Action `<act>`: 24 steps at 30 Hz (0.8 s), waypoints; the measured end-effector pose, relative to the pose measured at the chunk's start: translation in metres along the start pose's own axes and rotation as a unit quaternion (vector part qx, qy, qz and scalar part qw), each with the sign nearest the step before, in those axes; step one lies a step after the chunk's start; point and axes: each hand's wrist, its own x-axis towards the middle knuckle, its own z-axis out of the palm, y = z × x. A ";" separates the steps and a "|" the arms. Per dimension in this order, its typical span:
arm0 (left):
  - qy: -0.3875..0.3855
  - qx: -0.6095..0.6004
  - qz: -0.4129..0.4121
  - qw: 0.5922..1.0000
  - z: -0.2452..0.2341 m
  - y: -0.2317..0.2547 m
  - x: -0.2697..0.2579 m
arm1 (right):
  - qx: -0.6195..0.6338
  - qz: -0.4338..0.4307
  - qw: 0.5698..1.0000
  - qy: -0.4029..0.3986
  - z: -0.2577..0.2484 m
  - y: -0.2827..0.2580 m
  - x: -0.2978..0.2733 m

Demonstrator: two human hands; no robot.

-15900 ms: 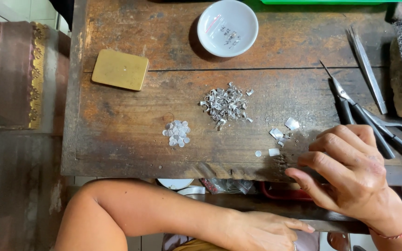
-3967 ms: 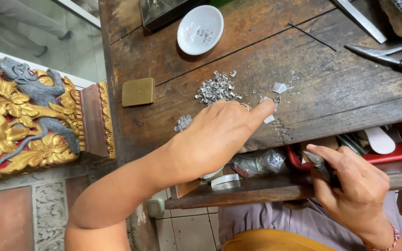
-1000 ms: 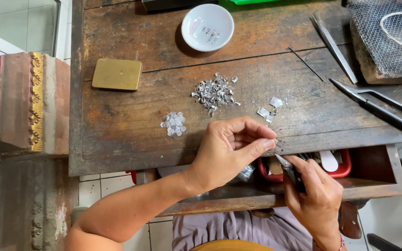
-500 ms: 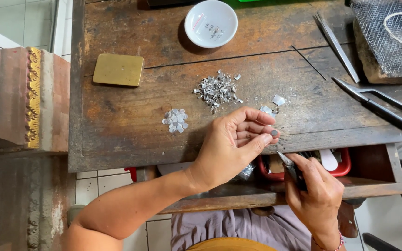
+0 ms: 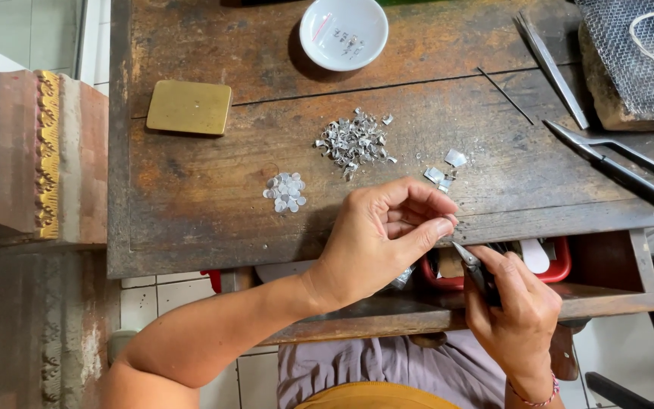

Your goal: Shaping small silver jewelry components using pliers at a workbench.

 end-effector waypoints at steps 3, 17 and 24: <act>0.001 0.028 0.011 1.000 0.000 0.002 0.000 | -0.003 0.003 1.000 -0.001 0.000 0.001 0.000; -0.002 0.015 0.001 1.000 0.004 0.000 -0.004 | 0.191 0.203 0.960 0.020 -0.025 0.004 -0.003; -0.011 0.010 -0.010 1.000 0.004 0.005 -0.006 | 0.055 0.014 0.998 0.027 -0.025 -0.021 0.026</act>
